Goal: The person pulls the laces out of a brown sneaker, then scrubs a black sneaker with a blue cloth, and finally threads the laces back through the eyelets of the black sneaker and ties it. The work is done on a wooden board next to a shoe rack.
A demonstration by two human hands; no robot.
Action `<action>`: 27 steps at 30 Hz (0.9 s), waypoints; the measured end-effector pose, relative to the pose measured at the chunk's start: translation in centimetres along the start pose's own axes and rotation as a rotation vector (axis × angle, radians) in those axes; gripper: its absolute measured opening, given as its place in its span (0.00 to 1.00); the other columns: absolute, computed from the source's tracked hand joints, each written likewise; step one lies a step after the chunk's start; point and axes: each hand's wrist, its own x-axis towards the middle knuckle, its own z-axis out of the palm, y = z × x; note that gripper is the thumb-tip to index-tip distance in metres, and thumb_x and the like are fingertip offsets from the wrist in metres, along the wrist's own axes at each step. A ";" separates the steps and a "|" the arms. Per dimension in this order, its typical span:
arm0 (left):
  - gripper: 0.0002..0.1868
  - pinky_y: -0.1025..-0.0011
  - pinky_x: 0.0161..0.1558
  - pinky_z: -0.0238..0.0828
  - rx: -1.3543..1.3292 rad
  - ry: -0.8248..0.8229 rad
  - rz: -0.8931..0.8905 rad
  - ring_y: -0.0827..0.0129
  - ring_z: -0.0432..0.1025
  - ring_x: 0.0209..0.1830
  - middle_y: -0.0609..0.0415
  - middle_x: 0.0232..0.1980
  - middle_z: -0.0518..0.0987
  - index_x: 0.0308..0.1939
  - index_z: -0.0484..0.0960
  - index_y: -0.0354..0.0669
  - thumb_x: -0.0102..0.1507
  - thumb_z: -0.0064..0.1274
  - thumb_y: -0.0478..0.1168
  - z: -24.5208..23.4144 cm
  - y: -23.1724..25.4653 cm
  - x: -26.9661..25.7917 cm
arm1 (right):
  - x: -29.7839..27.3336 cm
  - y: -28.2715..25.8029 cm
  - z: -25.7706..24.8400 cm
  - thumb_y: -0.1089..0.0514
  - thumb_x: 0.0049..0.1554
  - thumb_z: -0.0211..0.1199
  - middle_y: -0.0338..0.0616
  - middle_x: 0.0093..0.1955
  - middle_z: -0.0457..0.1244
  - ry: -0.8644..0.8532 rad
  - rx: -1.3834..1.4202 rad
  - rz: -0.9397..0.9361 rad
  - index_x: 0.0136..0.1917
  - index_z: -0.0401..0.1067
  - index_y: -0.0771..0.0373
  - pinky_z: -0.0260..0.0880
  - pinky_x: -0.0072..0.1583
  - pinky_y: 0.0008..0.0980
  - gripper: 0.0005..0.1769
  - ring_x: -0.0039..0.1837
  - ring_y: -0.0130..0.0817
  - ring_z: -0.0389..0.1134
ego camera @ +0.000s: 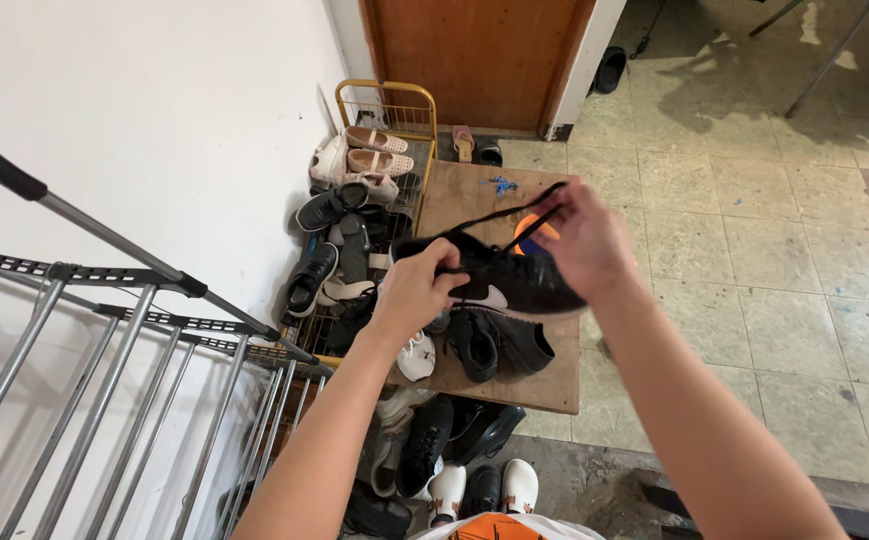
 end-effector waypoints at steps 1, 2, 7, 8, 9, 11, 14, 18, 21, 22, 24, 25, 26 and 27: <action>0.05 0.68 0.32 0.80 0.037 0.006 -0.020 0.71 0.84 0.40 0.58 0.35 0.83 0.41 0.75 0.42 0.62 0.53 0.32 0.0 -0.4 0.0 | 0.3 -0.7 -0.6 0.47 0.69 0.49 0.46 0.52 0.66 0.062 -0.045 0.008 0.44 0.64 0.56 0.60 0.68 0.55 0.15 0.61 0.41 0.66; 0.05 0.67 0.33 0.79 0.073 0.012 -0.040 0.68 0.84 0.38 0.57 0.34 0.84 0.42 0.74 0.42 0.63 0.53 0.33 0.0 -0.9 -0.1 | 0.6 -1.5 -1.5 0.47 0.68 0.48 0.44 0.50 0.66 0.124 -0.091 0.015 0.43 0.64 0.56 0.61 0.68 0.55 0.15 0.61 0.40 0.67; 0.06 0.61 0.36 0.72 0.337 0.103 0.132 0.60 0.82 0.39 0.51 0.33 0.83 0.40 0.73 0.42 0.62 0.54 0.32 0.2 -4.1 -0.1 | 3.8 -5.7 -9.2 0.44 0.69 0.46 0.41 0.48 0.67 0.216 0.145 -0.032 0.43 0.65 0.57 0.65 0.67 0.54 0.19 0.58 0.38 0.68; 0.05 0.62 0.36 0.72 0.338 0.090 0.113 0.61 0.83 0.40 0.51 0.33 0.83 0.40 0.73 0.42 0.62 0.53 0.32 0.1 -4.8 -0.3 | 4.4 -6.6 -11.5 0.45 0.71 0.47 0.42 0.47 0.66 0.141 0.178 -0.099 0.44 0.66 0.58 0.66 0.64 0.52 0.19 0.55 0.38 0.66; 0.05 0.62 0.36 0.72 0.340 0.076 0.092 0.62 0.83 0.41 0.51 0.33 0.83 0.40 0.73 0.43 0.62 0.52 0.31 0.1 -5.5 -0.6 | 5.1 -7.2 -13.5 0.46 0.72 0.47 0.43 0.47 0.65 0.064 0.213 -0.165 0.45 0.66 0.58 0.68 0.61 0.50 0.18 0.51 0.39 0.65; 0.05 0.63 0.36 0.73 0.275 0.074 0.051 0.62 0.84 0.40 0.49 0.33 0.83 0.39 0.73 0.42 0.63 0.51 0.30 0.6 -6.4 -1.0 | 6.2 -6.3 -16.3 0.45 0.75 0.49 0.42 0.44 0.64 -0.033 0.168 -0.228 0.48 0.69 0.59 0.69 0.52 0.44 0.19 0.44 0.36 0.61; 0.06 0.66 0.36 0.76 0.123 0.094 0.079 0.62 0.85 0.42 0.47 0.34 0.82 0.40 0.72 0.40 0.63 0.50 0.26 1.6 -7.1 -1.9 | 5.7 -2.4 -16.1 0.56 0.61 0.52 0.39 0.45 0.65 0.068 -0.462 -0.199 0.57 0.75 0.60 0.68 0.40 0.35 0.16 0.41 0.30 0.62; 0.09 0.68 0.38 0.77 0.059 0.203 0.216 0.59 0.83 0.40 0.46 0.35 0.83 0.39 0.72 0.38 0.61 0.56 0.26 3.5 -6.7 -2.5 | 0.5 6.0 -8.5 0.39 0.38 0.81 0.45 0.61 0.68 -0.123 -1.486 -0.023 0.71 0.68 0.55 0.70 0.55 0.38 0.51 0.59 0.40 0.69; 0.10 0.70 0.38 0.77 0.014 0.264 0.238 0.61 0.83 0.40 0.48 0.37 0.85 0.38 0.71 0.38 0.61 0.57 0.26 4.1 -5.9 -3.1 | -2.5 6.7 -3.4 0.32 0.31 0.80 0.45 0.59 0.67 -0.334 -1.880 -0.098 0.74 0.62 0.51 0.69 0.57 0.45 0.62 0.60 0.46 0.69; 0.09 0.70 0.39 0.78 -0.008 0.233 0.224 0.61 0.84 0.39 0.49 0.38 0.85 0.39 0.71 0.38 0.61 0.57 0.27 4.0 -5.6 -3.3 | -3.2 6.5 -2.3 0.30 0.31 0.79 0.44 0.58 0.67 -0.351 -1.986 -0.085 0.75 0.61 0.51 0.70 0.57 0.47 0.63 0.59 0.46 0.70; 0.07 0.70 0.40 0.80 -0.052 0.181 0.197 0.63 0.84 0.38 0.52 0.38 0.85 0.41 0.73 0.39 0.62 0.56 0.29 3.2 -4.5 -3.6 | -4.1 5.6 -0.9 0.32 0.31 0.79 0.46 0.57 0.66 -0.352 -1.960 -0.248 0.72 0.64 0.53 0.71 0.55 0.47 0.59 0.56 0.48 0.70; 0.08 0.67 0.41 0.79 0.052 0.136 0.114 0.61 0.83 0.38 0.51 0.38 0.85 0.41 0.76 0.40 0.61 0.60 0.35 2.5 -4.1 -3.7 | -4.3 5.3 -0.5 0.33 0.32 0.79 0.46 0.56 0.65 -0.352 -1.943 -0.328 0.70 0.66 0.54 0.71 0.54 0.48 0.57 0.55 0.49 0.70; 0.11 0.65 0.42 0.78 0.156 0.089 0.029 0.60 0.82 0.37 0.51 0.37 0.85 0.41 0.79 0.41 0.60 0.64 0.40 1.5 -3.6 -3.8 | -4.4 5.2 -0.3 0.35 0.32 0.79 0.46 0.55 0.65 -0.378 -1.928 -0.383 0.69 0.66 0.55 0.71 0.52 0.48 0.56 0.54 0.49 0.70; 0.14 0.63 0.43 0.76 0.257 0.039 -0.057 0.59 0.80 0.36 0.50 0.37 0.85 0.40 0.82 0.43 0.59 0.68 0.46 0.8 -3.1 -3.9 | -4.6 5.3 -0.3 0.36 0.31 0.79 0.46 0.55 0.65 -0.403 -1.913 -0.435 0.68 0.67 0.56 0.71 0.51 0.48 0.55 0.54 0.49 0.70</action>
